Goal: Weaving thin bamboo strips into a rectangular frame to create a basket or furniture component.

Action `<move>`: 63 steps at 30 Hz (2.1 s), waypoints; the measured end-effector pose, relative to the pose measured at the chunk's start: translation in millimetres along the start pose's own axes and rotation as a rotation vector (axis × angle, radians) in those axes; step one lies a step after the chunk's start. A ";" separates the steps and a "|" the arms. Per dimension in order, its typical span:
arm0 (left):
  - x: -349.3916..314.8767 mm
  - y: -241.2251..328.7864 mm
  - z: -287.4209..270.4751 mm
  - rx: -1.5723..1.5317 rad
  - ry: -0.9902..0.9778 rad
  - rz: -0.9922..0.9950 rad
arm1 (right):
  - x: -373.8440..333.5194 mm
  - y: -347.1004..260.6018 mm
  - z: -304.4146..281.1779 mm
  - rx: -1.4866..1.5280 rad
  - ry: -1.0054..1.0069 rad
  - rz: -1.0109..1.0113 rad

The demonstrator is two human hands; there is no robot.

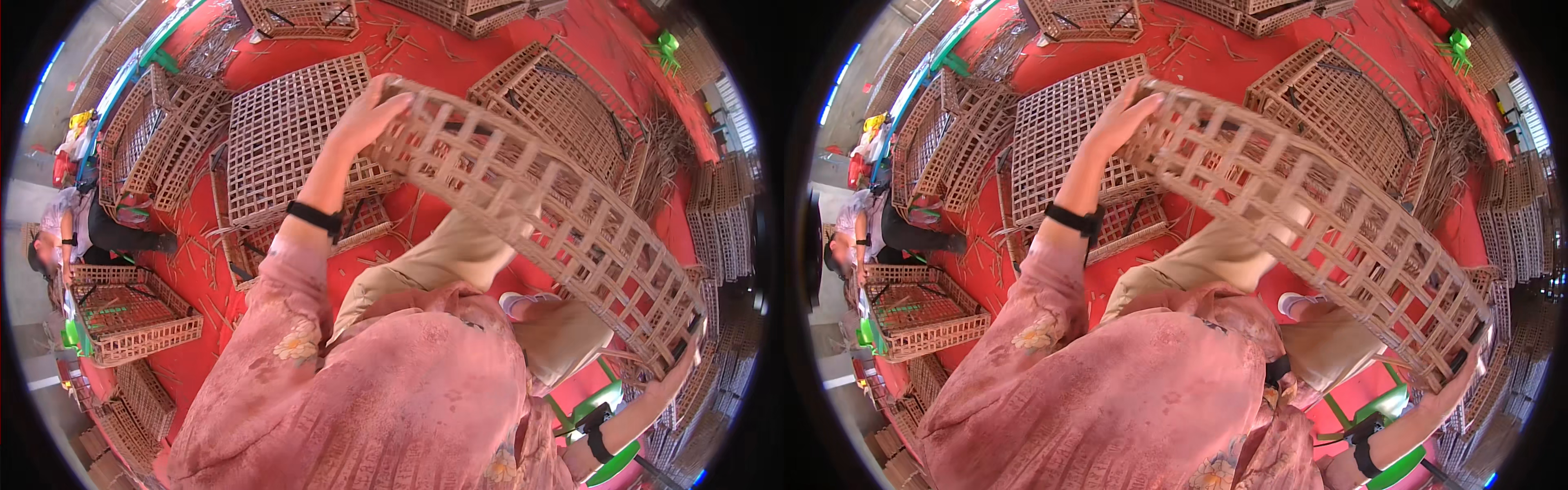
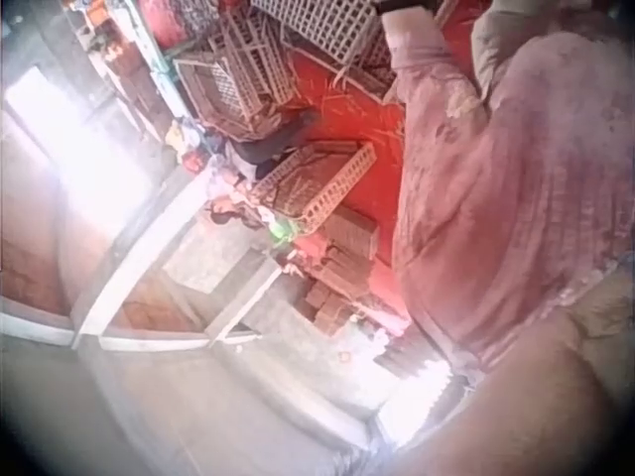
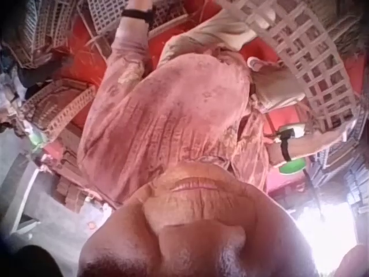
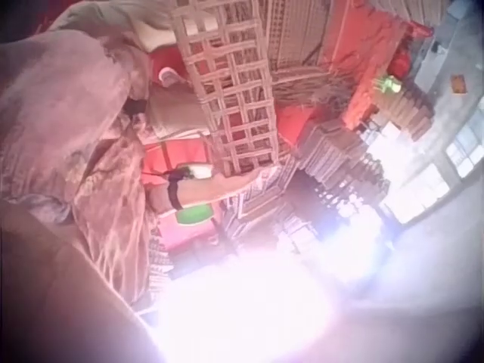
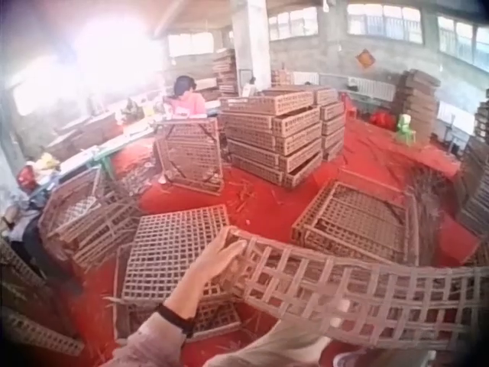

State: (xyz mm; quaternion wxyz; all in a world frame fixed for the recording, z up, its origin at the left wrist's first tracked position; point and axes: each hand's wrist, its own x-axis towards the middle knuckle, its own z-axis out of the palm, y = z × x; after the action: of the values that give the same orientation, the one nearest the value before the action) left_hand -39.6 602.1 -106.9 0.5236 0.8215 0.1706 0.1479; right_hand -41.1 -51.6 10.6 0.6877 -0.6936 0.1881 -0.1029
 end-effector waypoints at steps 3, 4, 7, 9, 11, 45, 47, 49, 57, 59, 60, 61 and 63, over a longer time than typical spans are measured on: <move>-26.6 -64.3 -38.2 -0.136 0.121 -0.065 | -49.1 -46.7 88.2 0.031 0.033 -0.016; -38.0 -95.8 -50.0 -0.185 0.174 -0.071 | -60.6 -51.9 109.2 -0.068 0.008 -0.162; -73.9 -173.7 -76.2 -0.244 0.351 -0.107 | -102.3 -80.3 161.7 -0.277 -0.320 -0.282; -118.7 -253.7 -98.5 0.070 0.465 0.064 | -164.5 -95.6 236.3 -0.397 -0.424 -0.324; -136.9 -289.1 -110.3 0.297 0.488 -0.068 | -209.6 -109.8 293.5 -0.524 -0.647 -0.540; -223.4 -378.7 -188.3 1.359 0.427 -0.385 | -122.8 65.6 384.0 -0.736 -1.104 -0.795; -190.2 -376.3 -145.3 1.180 0.635 -0.075 | -86.0 89.2 336.9 -0.795 -1.000 -0.669; -177.6 -340.1 -129.9 1.212 0.417 -0.163 | -65.3 99.4 286.0 -0.906 -0.862 -0.539; -193.9 -355.0 -163.5 1.162 -0.094 -0.196 | -66.5 117.5 254.9 -0.954 -0.745 -0.311; -186.9 -338.5 -150.4 1.136 -0.084 -0.242 | -68.9 127.2 256.6 -0.859 -0.712 -0.339; -185.0 -346.0 -144.8 1.135 -0.062 -0.180 | -67.7 132.3 253.1 -0.909 -0.718 -0.363; -187.6 -348.6 -148.0 1.143 -0.025 -0.129 | -70.1 135.5 256.1 -0.905 -0.731 -0.364; -170.7 -324.3 -138.8 1.146 -0.065 -0.108 | -72.2 141.3 256.9 -0.941 -0.744 -0.409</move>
State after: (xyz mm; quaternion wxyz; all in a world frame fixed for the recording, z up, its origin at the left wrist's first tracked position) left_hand -292.0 767.8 -356.7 0.0066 0.9683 0.2490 -0.0206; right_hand -20.4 215.0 -129.7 0.2951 -0.9330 -0.1746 0.1094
